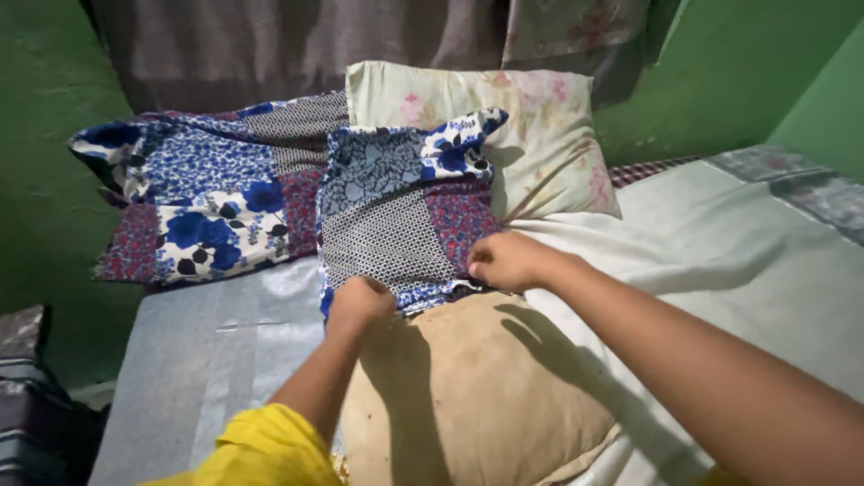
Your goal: The person folds a patterned fabric around a beige pillow insert on a bed, tucks the edges, and ties the fabric to secure the pillow cover. The finished pillow is placed on the bed next to another pillow.
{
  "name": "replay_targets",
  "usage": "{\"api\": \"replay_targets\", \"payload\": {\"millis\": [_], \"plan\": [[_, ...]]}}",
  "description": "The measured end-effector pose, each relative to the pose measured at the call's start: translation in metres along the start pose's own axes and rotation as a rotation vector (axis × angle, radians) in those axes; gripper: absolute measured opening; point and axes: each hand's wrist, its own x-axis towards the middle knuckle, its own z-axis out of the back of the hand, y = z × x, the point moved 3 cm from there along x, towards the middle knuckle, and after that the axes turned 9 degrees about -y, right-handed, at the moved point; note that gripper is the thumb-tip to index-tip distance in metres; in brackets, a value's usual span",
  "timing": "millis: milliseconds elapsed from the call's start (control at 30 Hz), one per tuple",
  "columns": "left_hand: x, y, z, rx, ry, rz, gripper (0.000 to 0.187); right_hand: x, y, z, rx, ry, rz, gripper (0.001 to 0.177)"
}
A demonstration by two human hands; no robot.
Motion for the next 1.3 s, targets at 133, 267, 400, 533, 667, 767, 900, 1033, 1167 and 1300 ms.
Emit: {"api": "replay_targets", "payload": {"millis": [133,267,400,533,667,767,900,1033,1167,1300], "plan": [[-0.039,-0.018,-0.015,0.184,0.004,-0.172,0.031,-0.002,-0.016,-0.028,0.026,0.013,0.008,0.031],[-0.047,-0.039,-0.038,0.359,-0.141,-0.45,0.037,-0.009,-0.035,-0.055,-0.038,0.179,-0.13,0.031],[-0.036,-0.05,-0.068,0.284,-0.118,-0.634,0.031,-0.036,-0.043,-0.103,-0.152,0.609,-0.047,0.056],[-0.036,-0.059,-0.094,0.439,-0.204,-0.625,0.034,-0.051,-0.06,-0.123,-0.082,0.493,0.004,0.086],[-0.032,-0.072,-0.096,0.352,-0.185,-0.328,0.042,-0.059,-0.072,-0.126,0.04,0.438,-0.095,0.089],[-0.034,-0.081,-0.105,0.322,0.006,-0.263,0.037,-0.073,-0.068,-0.132,0.063,0.303,-0.109,0.084],[-0.04,-0.081,-0.112,0.253,0.268,-0.251,0.045,-0.091,-0.052,-0.134,-0.028,0.176,-0.1,0.073],[-0.061,-0.082,-0.105,0.377,0.52,-0.615,0.042,-0.105,-0.034,-0.114,0.029,-0.131,-0.176,0.059],[-0.08,-0.095,-0.079,0.396,0.472,-0.408,0.043,-0.105,-0.029,-0.09,0.114,-0.381,-0.395,0.024],[-0.098,-0.117,-0.057,0.347,0.312,-0.372,0.039,-0.08,-0.045,-0.092,0.036,-0.504,-0.618,0.016]]}}
